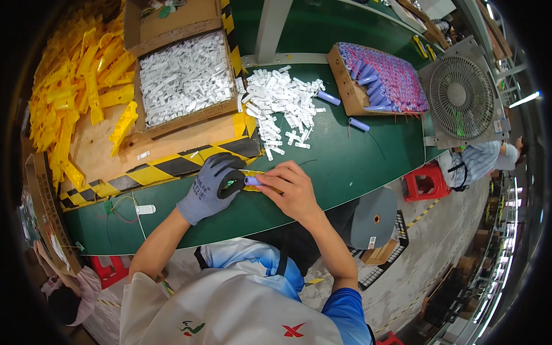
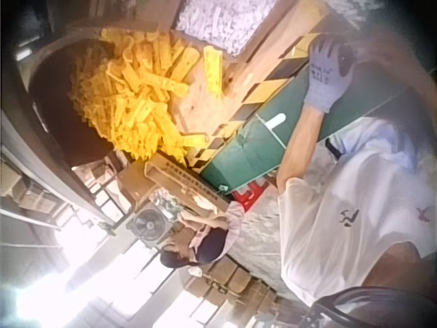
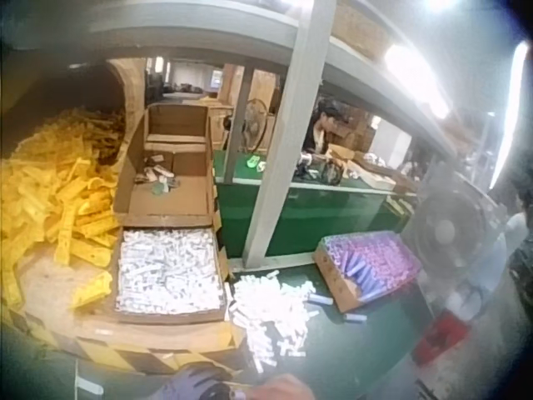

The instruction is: The person assembles handheld devices by fitting circuit boards, batteries, and plastic components into plastic casings by hand. The person then sorts wired circuit modules and plastic pieces from boxes onto the table and installs wired circuits into the casings.

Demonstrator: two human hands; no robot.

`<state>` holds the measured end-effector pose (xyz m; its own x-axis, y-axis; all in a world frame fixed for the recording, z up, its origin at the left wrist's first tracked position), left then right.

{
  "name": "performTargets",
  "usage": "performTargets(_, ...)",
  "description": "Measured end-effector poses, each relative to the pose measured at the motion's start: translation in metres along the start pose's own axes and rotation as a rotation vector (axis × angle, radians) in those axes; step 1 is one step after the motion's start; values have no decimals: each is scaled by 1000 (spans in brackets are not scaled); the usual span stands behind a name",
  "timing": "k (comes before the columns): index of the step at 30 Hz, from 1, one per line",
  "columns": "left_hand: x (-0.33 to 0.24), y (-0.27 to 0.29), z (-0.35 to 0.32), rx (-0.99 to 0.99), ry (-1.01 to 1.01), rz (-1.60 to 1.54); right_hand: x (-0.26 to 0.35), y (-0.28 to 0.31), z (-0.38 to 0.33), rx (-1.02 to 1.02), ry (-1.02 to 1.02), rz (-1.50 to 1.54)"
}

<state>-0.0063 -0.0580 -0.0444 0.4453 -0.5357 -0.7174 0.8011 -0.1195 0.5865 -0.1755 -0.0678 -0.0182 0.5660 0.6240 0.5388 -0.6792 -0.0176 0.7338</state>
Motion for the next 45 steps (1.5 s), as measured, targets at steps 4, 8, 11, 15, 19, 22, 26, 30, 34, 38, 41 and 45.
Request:
performTargets(4, -3, 5, -2, -20, -23, 30, 6, -3, -2, 21, 73, -126)
performTargets(8, -1, 4, -4, 10, -31, 36, 11, -5, -1, 37, 80, -173)
performTargets(11, 1, 5, -5, 5, -31, 25, 14, -5, 0, 29, 97, -227)
performTargets(15, 1, 16, -5, -1, 26, -53, 13, -5, 1, 37, 132, -215)
performTargets(19, -6, 8, -4, 57, -69, 131, 18, -3, 3, 64, 145, -250)
performTargets(22, -12, -2, -3, 58, -122, 255, 17, -3, 7, 133, 114, -251)
performTargets(26, -10, -4, -7, 50, -83, 266, 17, 5, 14, 122, 109, -118)
performTargets(30, -13, 1, -4, 47, -82, 221, -84, 66, -15, -331, -481, 121)
performTargets(34, -12, 5, -7, 56, -77, 206, -96, 54, -3, -150, -553, -161)
performTargets(38, -13, 6, -7, 44, -63, 198, -86, 49, -8, -259, -403, -304)
performTargets(41, -12, 5, -6, 37, -63, 190, -88, 48, -14, -288, -427, -307)
performTargets(45, -10, 6, -7, 29, -60, 167, -75, 47, -18, -338, -389, -153)
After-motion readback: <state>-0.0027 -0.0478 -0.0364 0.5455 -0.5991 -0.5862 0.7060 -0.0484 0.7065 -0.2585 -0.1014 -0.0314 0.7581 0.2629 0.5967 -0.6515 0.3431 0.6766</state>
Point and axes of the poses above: each hand's wrist, its own z-axis towards the middle knuckle, its own y-axis out of the back of the hand, x = y × z, the point moved 8 cm from there along z, towards the middle knuckle, and after that the axes turned 6 degrees about -z, right-handed, at the moved point
